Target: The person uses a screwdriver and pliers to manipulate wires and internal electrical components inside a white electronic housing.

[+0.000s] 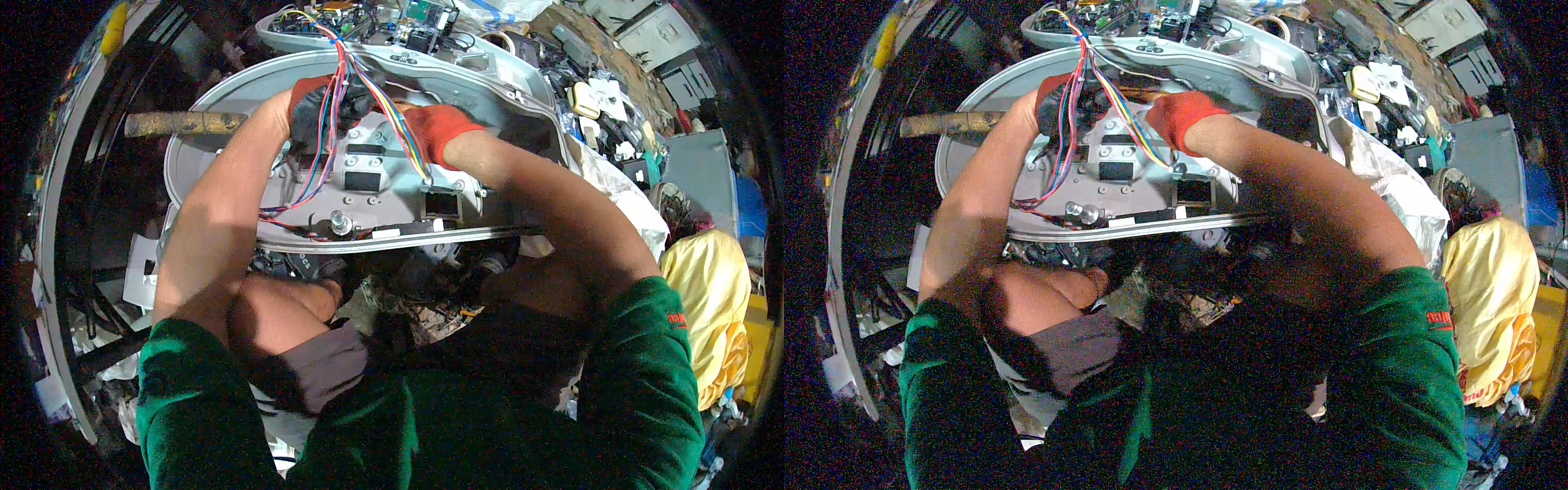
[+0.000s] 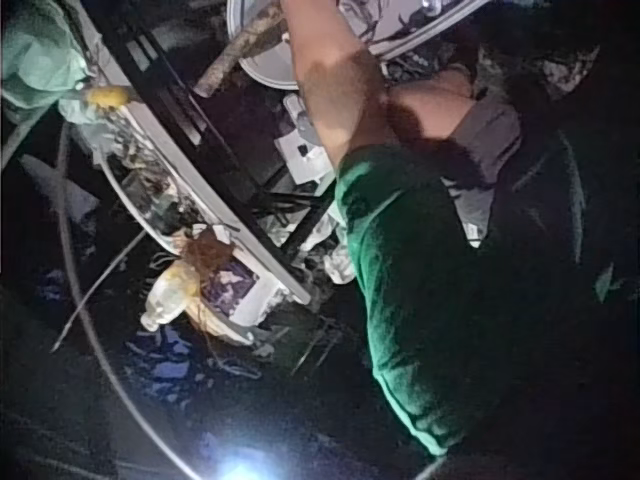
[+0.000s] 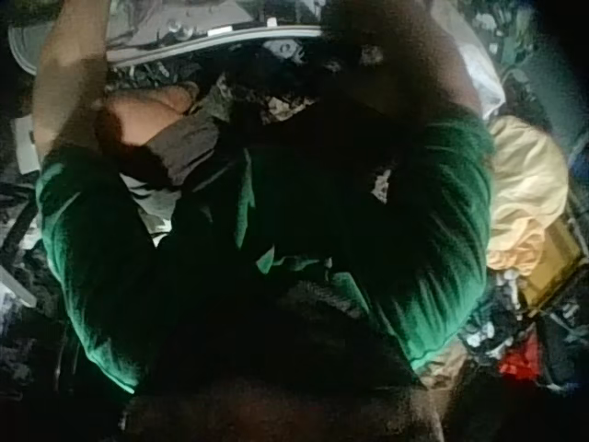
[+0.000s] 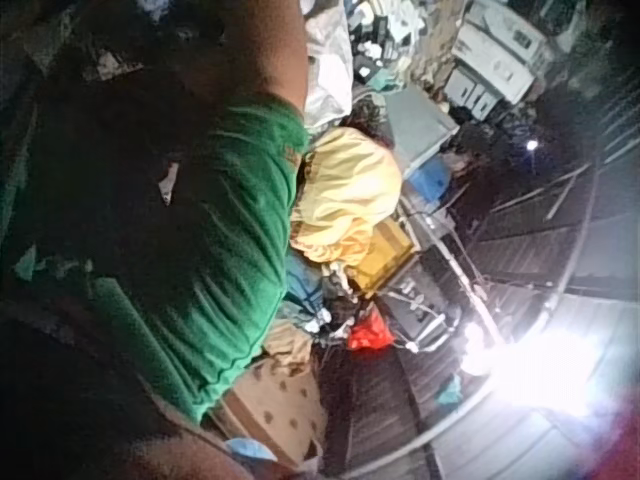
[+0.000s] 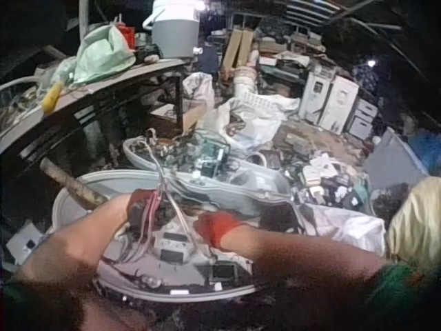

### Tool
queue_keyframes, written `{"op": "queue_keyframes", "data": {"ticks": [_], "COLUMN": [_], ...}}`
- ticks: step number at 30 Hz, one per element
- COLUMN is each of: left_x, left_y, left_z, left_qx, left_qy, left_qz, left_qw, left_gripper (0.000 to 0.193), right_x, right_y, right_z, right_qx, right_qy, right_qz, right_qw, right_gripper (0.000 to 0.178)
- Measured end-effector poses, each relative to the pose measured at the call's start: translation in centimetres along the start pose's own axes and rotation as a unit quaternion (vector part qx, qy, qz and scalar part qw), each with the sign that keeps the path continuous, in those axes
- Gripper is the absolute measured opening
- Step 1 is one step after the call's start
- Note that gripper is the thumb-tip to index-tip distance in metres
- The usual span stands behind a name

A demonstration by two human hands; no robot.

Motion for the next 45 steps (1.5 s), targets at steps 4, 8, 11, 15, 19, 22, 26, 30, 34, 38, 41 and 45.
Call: {"op": "queue_keyframes", "data": {"ticks": [4,8,11,15,19,22,26,30,34,38,41,45], "left_x": [-1.1,1.4,2.6,-0.7,1.4,1.4,3.7,5.4,4.6,5.0,7.1,7.1], "left_y": [0.3,-1.0,-0.8,-2.3,-4.5,-3.3,-2.9,-3.1,-1.3,-1.0,-1.3,-1.3], "left_z": [-0.5,0.7,0.9,-1.0,-0.8,-1.3,-1.2,-0.8,-0.7,0.4,0.8,0.6], "left_qx": [0.031,0.024,0.021,0.023,-0.055,-0.092,-0.153,-0.188,-0.172,-0.172,-0.205,-0.246], "left_qy": [0.012,0.098,-0.111,-0.319,-0.17,-0.231,-0.253,-0.221,-0.238,-0.276,-0.248,-0.21], "left_qz": [-0.044,-0.133,-0.105,0.621,0.741,0.74,0.716,0.726,0.717,0.703,0.703,0.738], "left_qw": [0.998,0.986,0.988,0.716,0.647,0.625,0.633,0.624,0.633,0.632,0.634,0.592], "left_gripper": [0.043,0.043,0.037,0.067,0.075,0.066,0.059,0.056,0.051,0.044,0.043,0.045], "right_x": [1.7,6.1,5.7,1.7,1.9,1.2,1.4,2.7,1.1,1.8,1.6,0.8], "right_y": [-0.4,-4.4,-3.1,2.8,1.9,2.3,1.0,-1.2,-0.6,-1.5,-0.8,1.5], "right_z": [1.5,2.6,3.0,3.4,2.3,2.5,1.5,0.9,0.5,-0.2,0.0,1.2], "right_qx": [-0.013,-0.104,-0.095,-0.134,-0.125,-0.13,-0.135,-0.143,-0.122,-0.105,-0.094,-0.089], "right_qy": [0.014,-0.119,-0.077,-0.009,-0.007,0.007,-0.013,-0.023,0.03,-0.06,-0.009,0.066], "right_qz": [0.137,0.252,0.171,-0.044,-0.079,-0.071,-0.049,-0.04,-0.037,-0.004,0.002,-0.084], "right_qw": [0.99,0.955,0.978,0.99,0.989,0.989,0.99,0.989,0.991,0.993,0.995,0.99], "right_gripper": [0.018,0.027,0.04,0.034,0.034,0.032,0.037,0.042,0.042,0.044,0.049,0.057]}}
Point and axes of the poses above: each hand's wrist, its own z-axis towards the middle knuckle, its own x-axis out of the palm, y = z × x, the point moved 1 cm from there along z, towards the middle knuckle, and after that the axes turned 3 degrees about -y, right-handed, at the moved point
